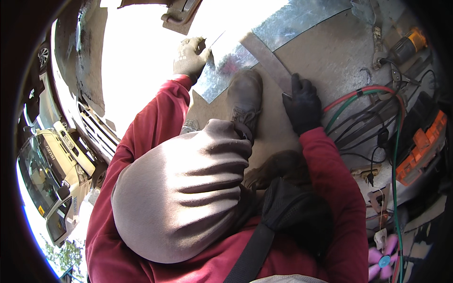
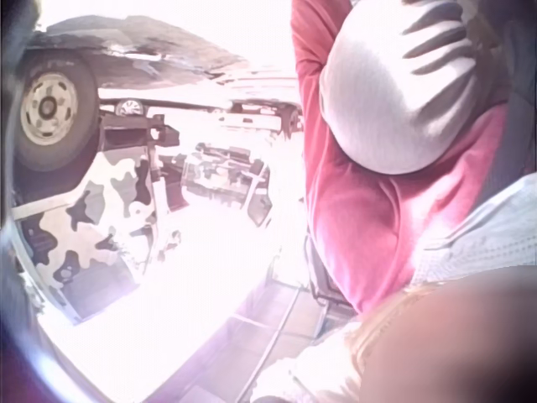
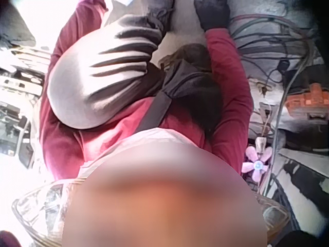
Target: The person positions a rectangular metal sheet against a vehicle's undercarriage, measures the area with a tape measure, and repeatedly adjusts the sheet to align it with the frame. The person uses a tape measure to check dimensions and repositions the sheet multiple times.
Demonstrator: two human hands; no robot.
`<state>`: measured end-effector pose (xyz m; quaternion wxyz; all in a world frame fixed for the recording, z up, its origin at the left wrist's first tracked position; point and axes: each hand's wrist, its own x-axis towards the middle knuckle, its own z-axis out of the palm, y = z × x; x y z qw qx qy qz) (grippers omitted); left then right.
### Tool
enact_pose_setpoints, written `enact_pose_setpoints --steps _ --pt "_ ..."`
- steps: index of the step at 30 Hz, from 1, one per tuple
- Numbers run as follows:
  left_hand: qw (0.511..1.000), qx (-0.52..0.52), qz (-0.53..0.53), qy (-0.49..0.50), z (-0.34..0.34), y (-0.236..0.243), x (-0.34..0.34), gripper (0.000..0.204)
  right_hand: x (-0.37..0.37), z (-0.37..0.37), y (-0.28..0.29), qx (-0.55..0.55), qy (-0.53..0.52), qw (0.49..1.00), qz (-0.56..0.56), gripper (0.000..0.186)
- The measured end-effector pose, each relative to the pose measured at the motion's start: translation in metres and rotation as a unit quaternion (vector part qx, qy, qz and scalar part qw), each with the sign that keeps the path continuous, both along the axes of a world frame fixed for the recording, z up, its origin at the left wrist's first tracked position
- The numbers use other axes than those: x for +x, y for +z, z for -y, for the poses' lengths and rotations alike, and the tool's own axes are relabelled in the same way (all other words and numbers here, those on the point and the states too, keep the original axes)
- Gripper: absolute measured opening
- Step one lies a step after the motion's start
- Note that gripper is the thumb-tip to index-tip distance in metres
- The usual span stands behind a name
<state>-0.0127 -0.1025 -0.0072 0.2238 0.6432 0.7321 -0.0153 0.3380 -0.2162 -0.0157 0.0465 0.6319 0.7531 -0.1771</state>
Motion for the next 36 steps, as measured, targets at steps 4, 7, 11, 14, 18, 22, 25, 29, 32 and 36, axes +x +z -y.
enact_pose_setpoints --steps 4,7,11,14,18,22,25,29,32,36 --pt "1.000 -0.003 0.003 0.008 0.000 -0.005 -0.004 0.045 0.002 0.001 0.001 -0.001 -0.004 1.000 -0.019 0.068" --pt "1.000 -0.006 0.014 0.023 0.000 -0.008 -0.006 0.048 0.003 0.000 0.002 0.012 -0.008 0.999 -0.037 0.066" --pt "0.999 -0.018 0.013 0.030 0.000 -0.008 -0.005 0.047 0.004 -0.001 0.003 -0.018 -0.022 0.998 -0.056 0.066" --pt "1.000 -0.005 0.007 0.011 0.000 -0.006 -0.003 0.045 0.003 -0.002 0.003 -0.050 -0.028 0.997 -0.049 0.067" --pt "1.000 -0.007 0.013 0.006 -0.001 -0.007 -0.004 0.044 0.000 -0.001 0.002 -0.070 -0.028 0.997 -0.033 0.068" --pt "0.999 -0.009 0.023 0.025 -0.001 -0.011 -0.008 0.046 0.000 0.000 0.002 -0.037 -0.012 0.999 -0.024 0.062" --pt "1.000 -0.009 0.017 0.021 0.000 -0.012 -0.008 0.046 0.000 -0.001 0.002 -0.037 -0.009 0.999 -0.016 0.062" --pt "1.000 -0.011 0.006 -0.002 -0.001 -0.006 -0.004 0.045 0.000 -0.002 0.003 -0.060 -0.020 0.998 -0.014 0.064" --pt "1.000 -0.018 -0.009 -0.006 -0.001 -0.003 -0.002 0.045 0.000 -0.003 0.002 -0.075 -0.026 0.997 -0.018 0.065" --pt "1.000 -0.014 0.009 0.009 -0.002 -0.004 -0.002 0.046 0.000 -0.005 0.001 -0.073 -0.026 0.997 -0.025 0.066"
